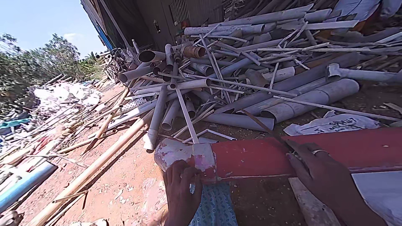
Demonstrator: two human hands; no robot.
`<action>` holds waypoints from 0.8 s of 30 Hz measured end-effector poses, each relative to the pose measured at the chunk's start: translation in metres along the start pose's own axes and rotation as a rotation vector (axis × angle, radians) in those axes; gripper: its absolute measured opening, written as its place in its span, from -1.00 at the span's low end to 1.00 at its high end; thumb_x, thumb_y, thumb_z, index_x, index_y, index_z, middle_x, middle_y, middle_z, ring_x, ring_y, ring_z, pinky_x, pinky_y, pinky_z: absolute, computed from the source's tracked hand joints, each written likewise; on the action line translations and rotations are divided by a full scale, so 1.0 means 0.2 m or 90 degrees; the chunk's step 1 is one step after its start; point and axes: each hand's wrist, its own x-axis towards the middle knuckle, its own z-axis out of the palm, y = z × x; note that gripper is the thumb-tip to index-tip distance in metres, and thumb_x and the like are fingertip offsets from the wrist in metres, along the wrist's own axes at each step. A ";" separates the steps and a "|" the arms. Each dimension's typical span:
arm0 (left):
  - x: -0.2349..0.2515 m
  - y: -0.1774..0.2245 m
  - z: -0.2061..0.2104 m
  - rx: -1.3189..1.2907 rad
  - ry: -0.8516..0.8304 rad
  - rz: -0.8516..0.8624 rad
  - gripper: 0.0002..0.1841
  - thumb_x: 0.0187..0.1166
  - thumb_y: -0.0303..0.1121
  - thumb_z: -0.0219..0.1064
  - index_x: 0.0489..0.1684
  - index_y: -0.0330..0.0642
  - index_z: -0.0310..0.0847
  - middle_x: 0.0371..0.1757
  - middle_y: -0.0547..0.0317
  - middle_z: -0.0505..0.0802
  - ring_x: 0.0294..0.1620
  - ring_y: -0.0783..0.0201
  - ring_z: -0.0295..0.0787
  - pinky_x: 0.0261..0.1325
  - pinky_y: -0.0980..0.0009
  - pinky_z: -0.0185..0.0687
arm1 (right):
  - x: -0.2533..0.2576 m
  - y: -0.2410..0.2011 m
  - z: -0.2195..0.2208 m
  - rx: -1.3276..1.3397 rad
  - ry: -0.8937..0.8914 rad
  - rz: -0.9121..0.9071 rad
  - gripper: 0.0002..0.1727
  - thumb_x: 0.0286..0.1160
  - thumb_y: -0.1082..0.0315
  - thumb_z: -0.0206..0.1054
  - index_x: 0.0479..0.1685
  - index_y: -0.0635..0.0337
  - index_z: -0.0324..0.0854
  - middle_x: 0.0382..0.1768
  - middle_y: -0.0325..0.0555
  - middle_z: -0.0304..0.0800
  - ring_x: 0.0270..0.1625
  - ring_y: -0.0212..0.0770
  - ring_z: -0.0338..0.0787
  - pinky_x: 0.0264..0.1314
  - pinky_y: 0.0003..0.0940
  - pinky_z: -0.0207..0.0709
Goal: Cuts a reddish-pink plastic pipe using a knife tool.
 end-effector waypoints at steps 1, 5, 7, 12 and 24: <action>0.00 -0.01 0.00 -0.017 0.008 0.005 -0.84 0.43 -0.20 0.27 -0.36 -0.01 0.72 -0.08 0.03 0.78 0.16 0.10 0.65 0.29 0.24 0.35 | 0.00 0.00 0.00 0.001 0.002 -0.002 -0.41 0.69 0.13 -0.05 0.35 0.42 0.66 -0.11 0.50 0.72 -0.30 0.48 0.76 -0.41 0.26 0.55; -0.01 -0.05 -0.01 -0.063 0.041 0.002 -0.88 0.46 -0.31 0.30 -0.27 -0.09 0.73 -0.05 0.03 0.83 0.23 0.24 0.70 0.36 0.46 0.44 | 0.00 0.00 0.00 0.001 0.001 -0.005 -0.41 0.68 0.13 -0.04 0.36 0.42 0.65 -0.11 0.49 0.72 -0.31 0.48 0.75 -0.41 0.26 0.54; 0.01 -0.05 -0.02 -0.045 0.036 -0.001 -0.84 0.44 -0.34 0.34 -0.23 -0.11 0.85 -0.10 0.03 0.85 0.15 0.22 0.74 0.30 0.47 0.51 | 0.00 0.00 0.00 0.002 -0.002 -0.004 -0.42 0.68 0.15 -0.03 0.36 0.42 0.65 -0.08 0.51 0.72 -0.30 0.49 0.76 -0.39 0.28 0.55; 0.06 -0.03 -0.04 0.012 0.002 0.006 -0.82 0.39 -0.37 0.38 -0.27 -0.16 0.94 -0.21 0.00 0.87 -0.05 0.08 0.81 0.07 0.34 0.65 | 0.00 0.00 0.01 -0.001 0.001 -0.009 -0.41 0.68 0.13 -0.04 0.36 0.42 0.65 -0.10 0.49 0.72 -0.31 0.49 0.76 -0.42 0.26 0.55; 0.14 -0.03 -0.01 0.015 0.071 0.007 -0.77 0.44 -0.38 0.29 -0.38 -0.26 0.91 -0.39 0.04 0.90 -0.31 0.19 0.83 -0.18 0.40 0.64 | 0.01 0.00 0.01 -0.004 -0.001 -0.004 -0.42 0.64 0.16 -0.01 0.37 0.43 0.65 -0.06 0.54 0.72 -0.27 0.53 0.77 -0.37 0.32 0.56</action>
